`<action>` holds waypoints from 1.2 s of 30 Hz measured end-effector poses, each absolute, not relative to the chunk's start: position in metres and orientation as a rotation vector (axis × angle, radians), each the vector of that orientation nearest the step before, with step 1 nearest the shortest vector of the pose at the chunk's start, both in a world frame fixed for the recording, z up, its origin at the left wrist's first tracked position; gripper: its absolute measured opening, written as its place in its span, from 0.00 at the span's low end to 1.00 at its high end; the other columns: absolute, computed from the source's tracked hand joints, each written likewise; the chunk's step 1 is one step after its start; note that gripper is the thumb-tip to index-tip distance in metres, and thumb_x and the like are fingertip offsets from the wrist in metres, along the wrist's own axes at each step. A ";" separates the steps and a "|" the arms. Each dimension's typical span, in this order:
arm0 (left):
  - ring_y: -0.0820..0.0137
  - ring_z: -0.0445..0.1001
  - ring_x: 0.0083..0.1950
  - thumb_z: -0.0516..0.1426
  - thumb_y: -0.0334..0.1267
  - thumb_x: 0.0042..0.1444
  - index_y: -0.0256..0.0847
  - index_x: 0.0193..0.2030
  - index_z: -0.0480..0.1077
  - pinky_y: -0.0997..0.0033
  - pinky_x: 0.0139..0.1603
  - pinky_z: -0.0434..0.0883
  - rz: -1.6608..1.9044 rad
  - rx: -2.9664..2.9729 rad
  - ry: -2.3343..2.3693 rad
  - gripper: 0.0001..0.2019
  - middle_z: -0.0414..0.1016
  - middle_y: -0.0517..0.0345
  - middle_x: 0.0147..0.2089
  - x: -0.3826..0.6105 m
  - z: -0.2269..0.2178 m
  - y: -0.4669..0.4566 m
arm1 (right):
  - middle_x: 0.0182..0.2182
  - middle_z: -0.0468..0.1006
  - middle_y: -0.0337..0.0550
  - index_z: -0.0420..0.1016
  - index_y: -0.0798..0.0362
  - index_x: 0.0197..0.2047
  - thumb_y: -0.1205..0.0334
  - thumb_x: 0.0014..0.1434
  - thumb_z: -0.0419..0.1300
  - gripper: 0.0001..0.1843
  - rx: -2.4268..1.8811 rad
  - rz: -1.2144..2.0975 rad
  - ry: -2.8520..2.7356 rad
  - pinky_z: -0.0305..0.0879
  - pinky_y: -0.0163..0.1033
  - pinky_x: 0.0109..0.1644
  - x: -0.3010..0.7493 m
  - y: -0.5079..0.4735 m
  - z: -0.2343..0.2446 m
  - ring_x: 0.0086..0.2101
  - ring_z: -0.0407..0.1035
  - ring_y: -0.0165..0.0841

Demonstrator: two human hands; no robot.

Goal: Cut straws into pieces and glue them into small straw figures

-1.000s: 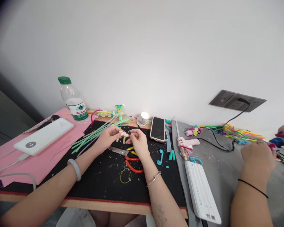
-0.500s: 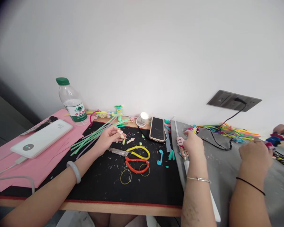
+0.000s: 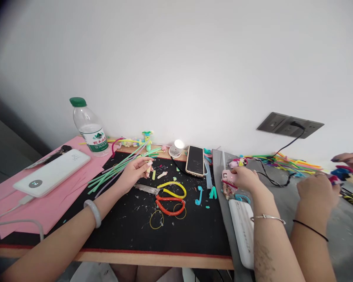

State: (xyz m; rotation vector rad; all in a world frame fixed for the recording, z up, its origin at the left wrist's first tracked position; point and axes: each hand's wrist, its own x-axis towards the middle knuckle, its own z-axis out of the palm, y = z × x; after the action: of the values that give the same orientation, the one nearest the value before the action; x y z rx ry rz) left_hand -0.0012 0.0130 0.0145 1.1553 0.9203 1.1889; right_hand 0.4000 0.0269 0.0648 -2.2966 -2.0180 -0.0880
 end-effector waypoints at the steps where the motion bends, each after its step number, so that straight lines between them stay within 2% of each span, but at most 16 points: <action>1: 0.79 0.63 0.21 0.58 0.46 0.49 0.38 0.42 0.68 0.78 0.23 0.62 1.194 1.154 0.915 0.17 0.69 0.61 0.26 -0.001 0.015 0.013 | 0.29 0.77 0.49 0.71 0.51 0.24 0.63 0.34 0.65 0.10 -2.354 -0.040 -2.037 0.60 0.41 0.32 0.400 0.025 0.071 0.29 0.70 0.41; 4: 0.81 0.60 0.21 0.57 0.46 0.50 0.38 0.43 0.68 0.80 0.21 0.59 1.203 1.152 0.904 0.16 0.68 0.62 0.26 -0.002 0.016 0.012 | 0.26 0.76 0.53 0.68 0.51 0.23 0.67 0.37 0.61 0.07 -2.413 0.049 -2.063 0.59 0.40 0.27 0.397 0.019 0.089 0.25 0.68 0.40; 8: 0.81 0.61 0.22 0.57 0.45 0.51 0.38 0.43 0.68 0.80 0.22 0.60 1.204 1.128 0.881 0.16 0.68 0.61 0.27 -0.002 0.014 0.012 | 0.23 0.74 0.46 0.66 0.51 0.24 0.64 0.41 0.59 0.04 -2.276 0.003 -1.967 0.59 0.38 0.25 0.379 0.010 0.109 0.24 0.68 0.37; 13: 0.81 0.63 0.25 0.56 0.44 0.52 0.38 0.44 0.68 0.79 0.27 0.65 1.212 1.065 0.834 0.15 0.68 0.60 0.29 -0.001 0.012 0.013 | 0.18 0.70 0.39 0.67 0.55 0.27 0.59 0.44 0.58 0.08 -1.841 0.411 -1.771 0.56 0.33 0.20 0.330 -0.001 0.117 0.19 0.63 0.29; 16: 0.80 0.63 0.26 0.56 0.43 0.52 0.39 0.45 0.68 0.79 0.29 0.66 1.215 1.022 0.803 0.15 0.68 0.60 0.31 -0.001 0.011 0.012 | 0.15 0.64 0.35 0.65 0.56 0.24 0.58 0.45 0.59 0.10 -1.680 0.645 -1.685 0.52 0.31 0.18 0.304 0.000 0.107 0.16 0.57 0.25; 21: 0.80 0.64 0.28 0.57 0.42 0.52 0.41 0.48 0.68 0.78 0.30 0.67 1.201 0.956 0.763 0.16 0.66 0.60 0.33 -0.002 0.010 0.013 | 0.19 0.69 0.36 0.69 0.56 0.29 0.56 0.43 0.63 0.13 -1.582 0.843 -1.636 0.56 0.31 0.22 0.267 0.011 0.082 0.20 0.61 0.26; 23: 0.79 0.65 0.29 0.57 0.41 0.52 0.42 0.49 0.68 0.77 0.31 0.68 1.197 0.938 0.754 0.17 0.67 0.59 0.33 -0.003 0.009 0.014 | 0.22 0.71 0.37 0.70 0.56 0.33 0.55 0.45 0.62 0.14 -1.455 0.944 -1.672 0.59 0.32 0.25 0.252 0.014 0.073 0.22 0.63 0.28; 25: 0.79 0.65 0.30 0.58 0.40 0.51 0.43 0.50 0.68 0.76 0.33 0.68 1.194 0.927 0.756 0.18 0.67 0.59 0.34 -0.003 0.008 0.014 | 0.21 0.72 0.39 0.70 0.56 0.30 0.54 0.48 0.60 0.12 -1.319 1.036 -1.708 0.60 0.32 0.26 0.239 0.015 0.064 0.23 0.64 0.29; 28: 0.78 0.67 0.32 0.58 0.39 0.51 0.44 0.51 0.68 0.74 0.37 0.69 1.185 0.937 0.771 0.19 0.68 0.59 0.35 -0.004 0.008 0.015 | 0.18 0.70 0.39 0.70 0.56 0.29 0.53 0.51 0.58 0.13 -1.273 1.136 -1.711 0.57 0.32 0.23 0.228 0.014 0.046 0.20 0.62 0.28; 32: 0.77 0.69 0.33 0.59 0.40 0.50 0.45 0.52 0.67 0.71 0.40 0.70 1.174 0.998 0.819 0.20 0.68 0.58 0.37 -0.003 0.009 0.014 | 0.17 0.69 0.37 0.71 0.56 0.30 0.54 0.50 0.59 0.12 -1.333 1.141 -1.665 0.53 0.31 0.20 0.223 0.010 0.024 0.17 0.57 0.25; 36: 0.76 0.71 0.33 0.59 0.41 0.49 0.44 0.51 0.67 0.69 0.38 0.72 1.142 1.041 0.898 0.20 0.68 0.58 0.39 -0.001 0.010 0.012 | 0.16 0.69 0.37 0.70 0.56 0.26 0.56 0.50 0.59 0.11 -1.373 1.106 -1.669 0.53 0.31 0.19 0.217 0.007 0.019 0.16 0.57 0.25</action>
State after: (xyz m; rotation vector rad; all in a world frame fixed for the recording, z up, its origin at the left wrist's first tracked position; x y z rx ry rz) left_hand -0.0014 0.0119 0.0101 1.0412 0.8976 1.1417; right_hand 0.2166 0.0070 0.0190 -1.3731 -1.6691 1.1057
